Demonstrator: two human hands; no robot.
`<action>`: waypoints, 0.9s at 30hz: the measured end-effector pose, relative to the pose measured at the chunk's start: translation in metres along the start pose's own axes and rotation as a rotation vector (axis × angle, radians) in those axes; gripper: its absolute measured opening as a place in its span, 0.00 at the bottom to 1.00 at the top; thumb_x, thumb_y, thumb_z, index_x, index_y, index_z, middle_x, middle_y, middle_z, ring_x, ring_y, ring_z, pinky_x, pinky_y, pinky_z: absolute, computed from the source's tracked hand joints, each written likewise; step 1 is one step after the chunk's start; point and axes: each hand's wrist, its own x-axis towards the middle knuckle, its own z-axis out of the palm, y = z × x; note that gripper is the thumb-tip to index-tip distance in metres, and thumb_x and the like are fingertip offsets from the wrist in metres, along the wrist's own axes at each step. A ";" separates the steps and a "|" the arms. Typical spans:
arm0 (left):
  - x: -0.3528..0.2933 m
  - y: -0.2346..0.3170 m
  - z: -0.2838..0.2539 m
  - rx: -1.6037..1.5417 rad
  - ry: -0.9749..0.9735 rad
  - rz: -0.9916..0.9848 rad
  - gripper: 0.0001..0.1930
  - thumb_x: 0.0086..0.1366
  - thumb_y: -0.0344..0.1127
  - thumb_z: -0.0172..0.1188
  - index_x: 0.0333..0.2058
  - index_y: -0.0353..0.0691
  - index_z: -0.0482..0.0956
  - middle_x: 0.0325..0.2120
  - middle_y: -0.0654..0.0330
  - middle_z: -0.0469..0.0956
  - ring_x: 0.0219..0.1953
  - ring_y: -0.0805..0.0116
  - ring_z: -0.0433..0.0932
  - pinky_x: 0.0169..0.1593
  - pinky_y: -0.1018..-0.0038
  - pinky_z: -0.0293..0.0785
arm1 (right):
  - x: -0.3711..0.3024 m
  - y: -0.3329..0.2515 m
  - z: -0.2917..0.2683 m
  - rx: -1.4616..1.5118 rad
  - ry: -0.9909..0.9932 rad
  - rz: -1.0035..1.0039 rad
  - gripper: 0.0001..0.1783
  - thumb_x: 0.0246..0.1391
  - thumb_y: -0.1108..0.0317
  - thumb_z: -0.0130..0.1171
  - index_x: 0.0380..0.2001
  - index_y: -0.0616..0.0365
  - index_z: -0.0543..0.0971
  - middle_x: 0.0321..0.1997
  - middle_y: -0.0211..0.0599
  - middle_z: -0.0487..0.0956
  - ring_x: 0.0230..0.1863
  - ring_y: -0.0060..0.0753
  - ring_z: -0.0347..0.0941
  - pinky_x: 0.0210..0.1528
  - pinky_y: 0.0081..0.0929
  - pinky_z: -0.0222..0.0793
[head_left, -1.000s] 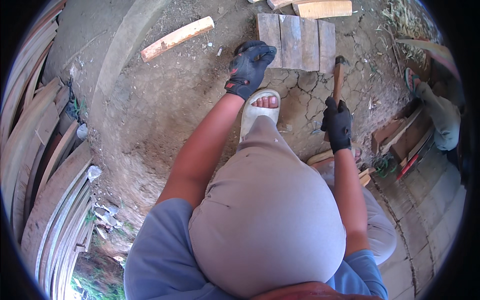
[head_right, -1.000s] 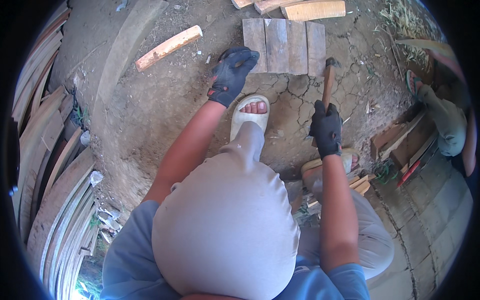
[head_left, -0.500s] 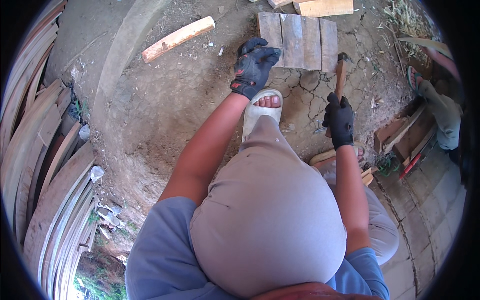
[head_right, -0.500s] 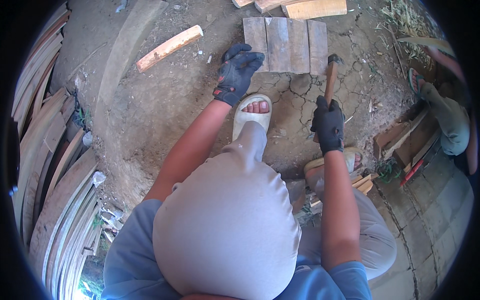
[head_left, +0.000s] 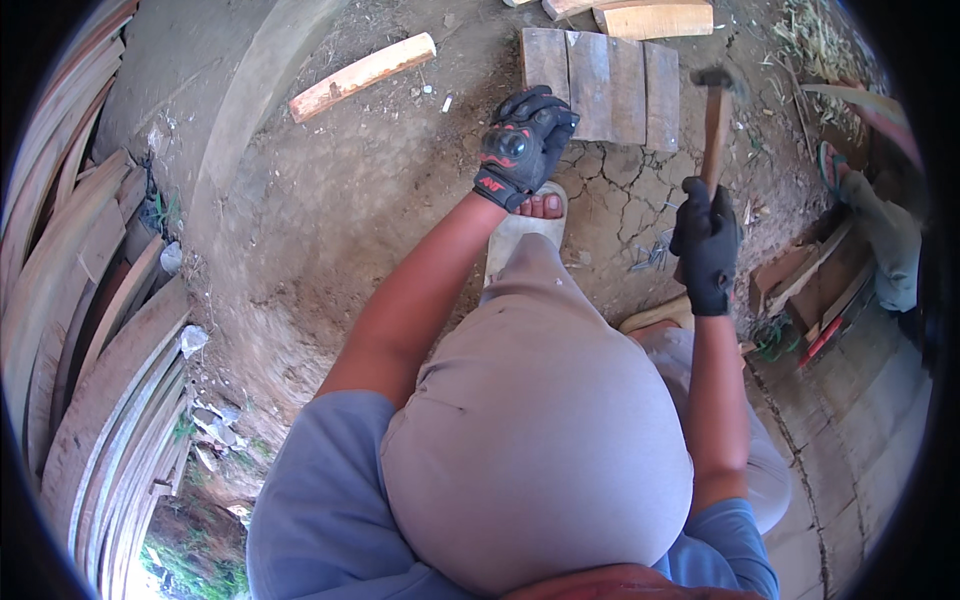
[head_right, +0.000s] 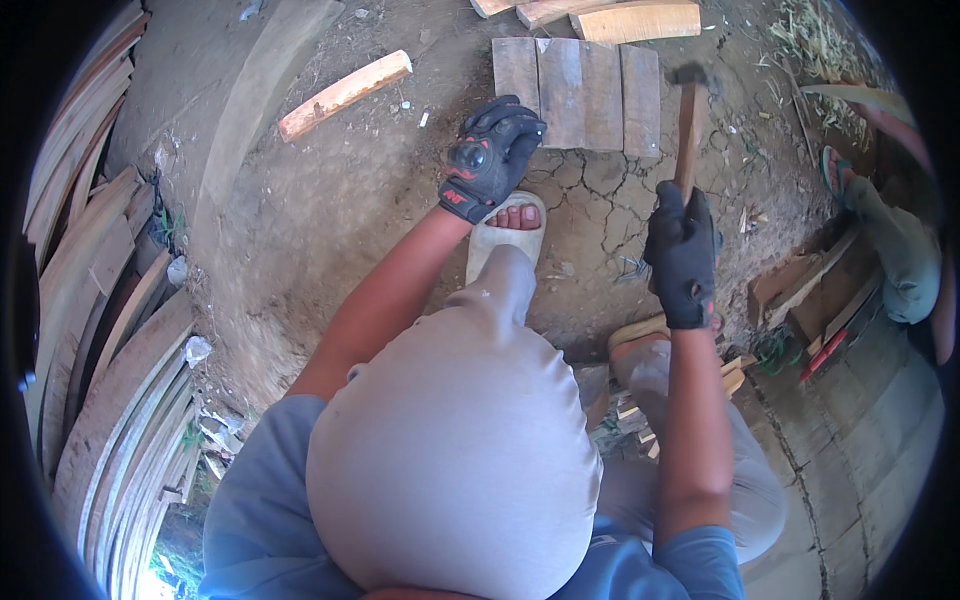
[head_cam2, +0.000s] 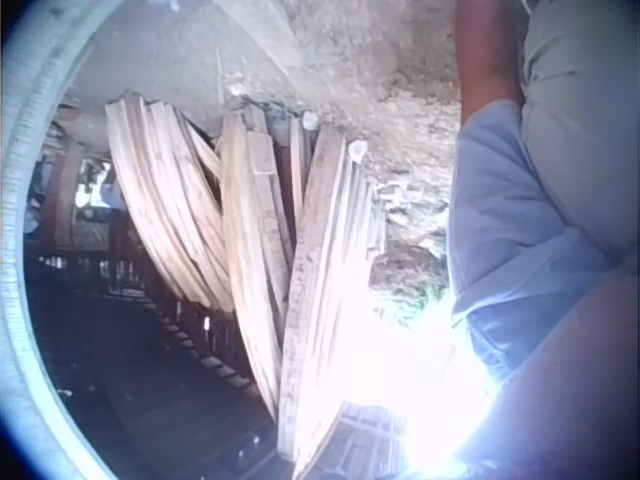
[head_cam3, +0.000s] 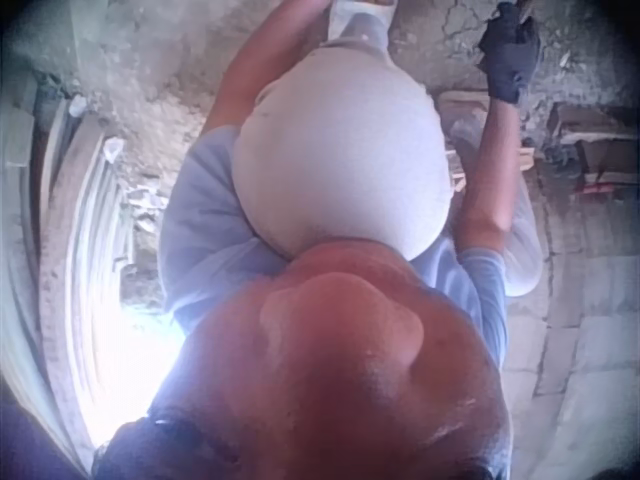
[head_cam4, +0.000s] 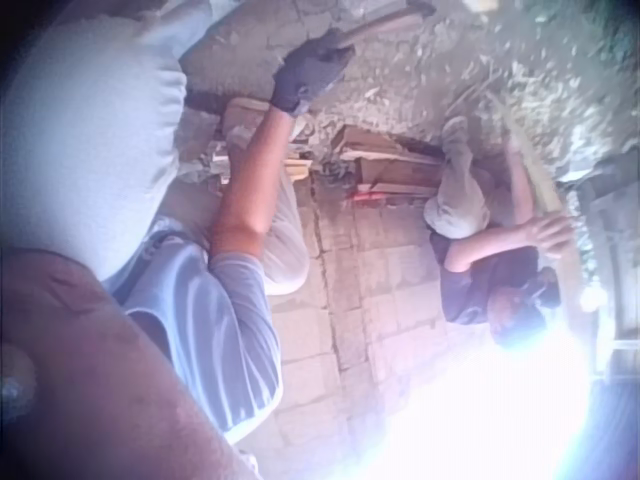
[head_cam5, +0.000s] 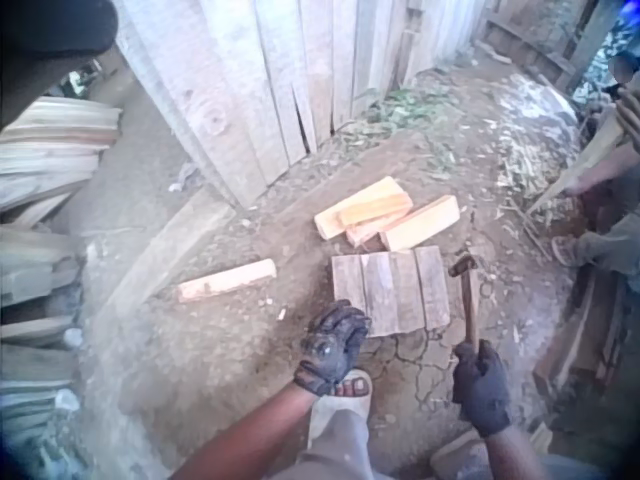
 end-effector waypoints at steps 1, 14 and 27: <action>-0.003 -0.001 0.002 -0.001 0.017 -0.006 0.09 0.61 0.30 0.71 0.41 0.49 0.87 0.42 0.58 0.85 0.52 0.50 0.81 0.59 0.54 0.78 | -0.004 -0.014 -0.005 -0.003 -0.045 -0.055 0.18 0.75 0.51 0.57 0.47 0.58 0.78 0.23 0.23 0.72 0.21 0.16 0.67 0.24 0.24 0.64; -0.016 -0.006 0.009 -0.070 -0.008 -0.128 0.10 0.64 0.28 0.70 0.44 0.44 0.88 0.46 0.55 0.86 0.58 0.49 0.80 0.64 0.55 0.76 | -0.079 0.026 0.032 -0.559 -0.167 -0.344 0.15 0.74 0.57 0.55 0.51 0.57 0.79 0.33 0.55 0.82 0.33 0.62 0.80 0.35 0.53 0.72; 0.003 0.007 0.015 0.108 0.043 -0.246 0.08 0.57 0.39 0.78 0.36 0.57 0.94 0.55 0.63 0.80 0.67 0.49 0.67 0.73 0.55 0.62 | -0.052 0.059 0.020 -0.521 -0.101 -0.206 0.23 0.74 0.50 0.54 0.51 0.61 0.80 0.39 0.59 0.82 0.41 0.68 0.78 0.44 0.57 0.71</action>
